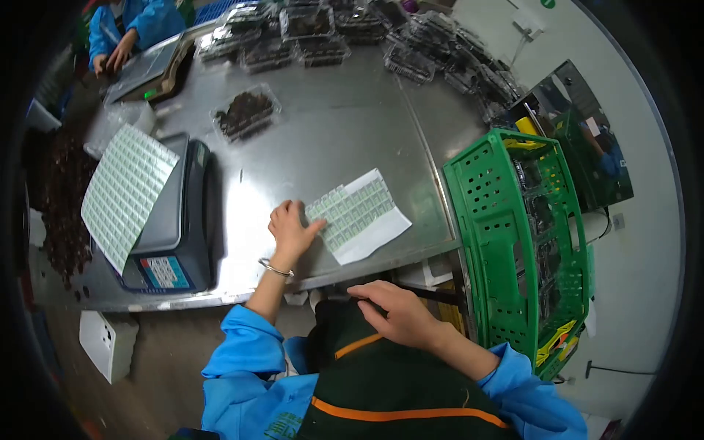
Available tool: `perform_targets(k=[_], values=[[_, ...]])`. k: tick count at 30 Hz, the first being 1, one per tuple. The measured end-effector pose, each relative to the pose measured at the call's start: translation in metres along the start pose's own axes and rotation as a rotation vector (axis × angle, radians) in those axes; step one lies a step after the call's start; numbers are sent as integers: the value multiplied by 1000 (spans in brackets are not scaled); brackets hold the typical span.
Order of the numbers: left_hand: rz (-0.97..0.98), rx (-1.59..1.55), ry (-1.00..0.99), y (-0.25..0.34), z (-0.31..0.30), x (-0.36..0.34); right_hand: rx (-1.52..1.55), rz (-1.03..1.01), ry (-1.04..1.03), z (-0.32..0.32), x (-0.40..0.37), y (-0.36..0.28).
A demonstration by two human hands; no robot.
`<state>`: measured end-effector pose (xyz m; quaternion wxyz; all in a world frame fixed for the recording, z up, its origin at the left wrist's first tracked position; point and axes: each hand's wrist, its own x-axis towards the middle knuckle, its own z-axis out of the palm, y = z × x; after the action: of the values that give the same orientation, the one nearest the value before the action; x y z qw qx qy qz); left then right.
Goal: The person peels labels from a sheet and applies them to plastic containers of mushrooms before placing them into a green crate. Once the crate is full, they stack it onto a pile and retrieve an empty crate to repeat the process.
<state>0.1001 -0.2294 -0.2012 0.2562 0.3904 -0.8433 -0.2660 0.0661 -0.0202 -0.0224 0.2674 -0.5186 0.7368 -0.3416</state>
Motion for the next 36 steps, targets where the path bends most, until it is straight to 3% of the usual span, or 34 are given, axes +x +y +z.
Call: perform_targets(k=[3, 5, 6, 9, 10, 12, 13, 15, 18, 21, 25, 27, 28, 30, 32, 33, 34, 35, 36], values=[[231, 46, 90, 6, 13, -12, -28, 36, 62, -31, 1, 4], [-153, -663, -201, 22, 0, -10, -21, 64, 80, -69, 5, -2], [-92, -859, -213, 33, -15, -10, -134, -42, 111, -90, 9, -6], [-109, -978, -400, 103, -98, -6, -403, -369, 155, -143, 31, -18], [-127, -962, -408, 123, -118, -8, -404, -367, 192, -154, 39, -16], [-116, -993, -373, 167, -141, -15, -313, -540, 38, -171, 52, -11], [-128, -991, -381, 181, -146, -19, -316, -543, 62, -178, 53, -15], [-151, -969, -379, 208, -151, -27, -207, -253, -309, -196, 52, -22], [-145, -880, -355, 237, -146, -33, -44, -323, -162, -204, 34, -1], [-153, -909, -327, 257, -132, -37, 73, -245, -39, -203, 20, 21], [-145, -822, -248, 279, -119, -34, 63, -252, 120, -197, 9, 42], [-216, -903, -228, 274, -111, -28, 19, -400, 344, -189, 4, 49], [-262, -963, -225, 274, -109, -23, 28, -385, 354, -190, 1, 52], [-239, -947, -239, 265, -106, -13, -5, -602, 445, -194, -4, 54], [-421, -819, 50, 281, -95, -11, 239, -515, 472, -207, -16, 56], [-262, -844, -204, 255, -104, -3, 390, -460, 495, -228, -30, 59], [-358, -686, 16, 269, -101, -5, 295, -157, 580, -266, -60, 59], [-391, -661, -59, 263, -110, -3, 368, -14, 708, -293, -82, 72], [-424, -633, -134, 250, -119, 0, 412, 207, 680, -321, -110, 85]])
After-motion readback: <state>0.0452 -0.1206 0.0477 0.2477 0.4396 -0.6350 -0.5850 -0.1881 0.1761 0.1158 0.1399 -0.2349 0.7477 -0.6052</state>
